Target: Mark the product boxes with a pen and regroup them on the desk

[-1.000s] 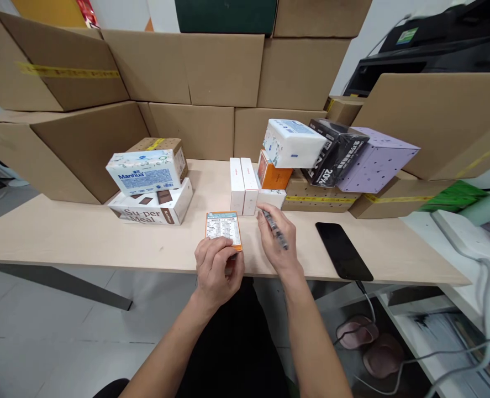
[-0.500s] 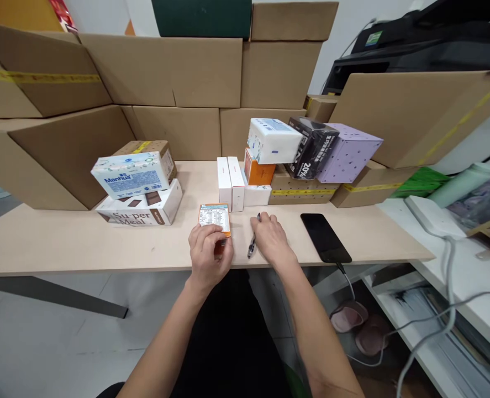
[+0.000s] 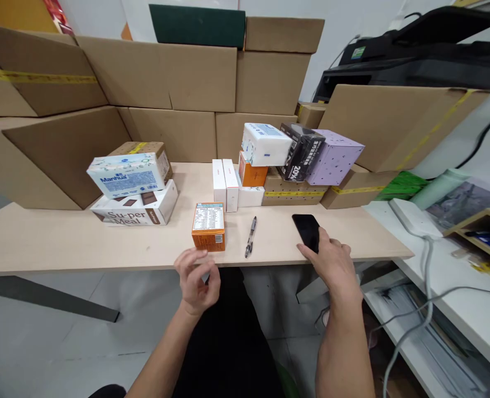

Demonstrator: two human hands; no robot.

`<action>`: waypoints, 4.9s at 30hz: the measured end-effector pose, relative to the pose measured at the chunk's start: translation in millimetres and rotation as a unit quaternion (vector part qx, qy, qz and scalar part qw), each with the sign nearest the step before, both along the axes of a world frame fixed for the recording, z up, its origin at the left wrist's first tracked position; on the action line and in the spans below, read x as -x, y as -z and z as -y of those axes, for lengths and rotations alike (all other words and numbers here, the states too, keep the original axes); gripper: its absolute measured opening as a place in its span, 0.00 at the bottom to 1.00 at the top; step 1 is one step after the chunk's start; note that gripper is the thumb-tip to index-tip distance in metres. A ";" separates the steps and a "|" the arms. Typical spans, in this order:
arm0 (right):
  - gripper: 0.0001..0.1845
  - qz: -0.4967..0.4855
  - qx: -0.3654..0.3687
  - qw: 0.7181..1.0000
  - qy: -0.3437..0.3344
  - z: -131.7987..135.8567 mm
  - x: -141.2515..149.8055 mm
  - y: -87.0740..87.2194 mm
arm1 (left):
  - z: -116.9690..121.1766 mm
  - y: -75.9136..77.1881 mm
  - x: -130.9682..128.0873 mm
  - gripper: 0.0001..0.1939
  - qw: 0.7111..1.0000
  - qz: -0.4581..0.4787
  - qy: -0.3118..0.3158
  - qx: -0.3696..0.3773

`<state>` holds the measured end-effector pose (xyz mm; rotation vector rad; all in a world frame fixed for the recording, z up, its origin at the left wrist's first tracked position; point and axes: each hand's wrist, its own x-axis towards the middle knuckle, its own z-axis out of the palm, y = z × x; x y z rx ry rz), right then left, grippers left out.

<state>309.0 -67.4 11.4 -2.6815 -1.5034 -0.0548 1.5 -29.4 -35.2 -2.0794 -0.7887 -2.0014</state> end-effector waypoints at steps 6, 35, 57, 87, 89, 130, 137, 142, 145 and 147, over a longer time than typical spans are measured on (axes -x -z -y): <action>0.40 0.017 -0.017 1.000 -0.016 20.8 21.7 -0.7 | 38.0 20.0 -12.2 0.19 0.991 -0.065 0.113 0.037; 0.46 -0.117 -0.481 0.838 -0.230 37.6 197.7 18.9 | 55.9 -41.0 -13.7 0.21 0.785 0.221 0.310 0.488; 0.44 -0.082 -0.489 0.828 -0.261 24.5 203.0 20.2 | 39.7 -46.1 -19.8 0.16 0.768 0.246 0.264 0.528; 0.38 -0.003 -0.117 0.990 -0.077 11.1 19.8 6.9 | -2.4 -27.2 -11.9 0.26 0.958 -0.061 -0.180 0.214; 0.37 0.004 -0.105 0.991 -0.079 7.8 15.2 7.1 | -5.8 -27.6 -13.8 0.25 0.952 -0.085 -0.199 0.218; 0.09 -0.088 -0.507 0.821 -0.247 -38.3 106.9 41.6 | -163.0 -149.4 160.9 0.40 0.943 0.015 -0.220 0.250; 0.10 -0.095 -0.514 0.819 -0.236 -37.4 108.8 43.0 | -189.5 -167.0 218.6 0.46 0.881 -0.082 -0.038 0.465; 0.11 -0.111 -0.506 0.825 -0.227 -36.9 108.3 43.4 | -144.8 -154.1 217.3 0.40 0.895 -0.045 -0.043 0.442; 0.11 -0.124 -0.503 0.826 -0.222 -36.7 108.7 43.4 | -92.4 -137.0 200.5 0.40 0.935 -0.037 0.027 0.350; 0.12 -0.134 -0.506 0.826 -0.209 -36.5 109.2 43.2 | -60.2 -122.1 179.4 0.42 0.943 -0.053 0.088 0.316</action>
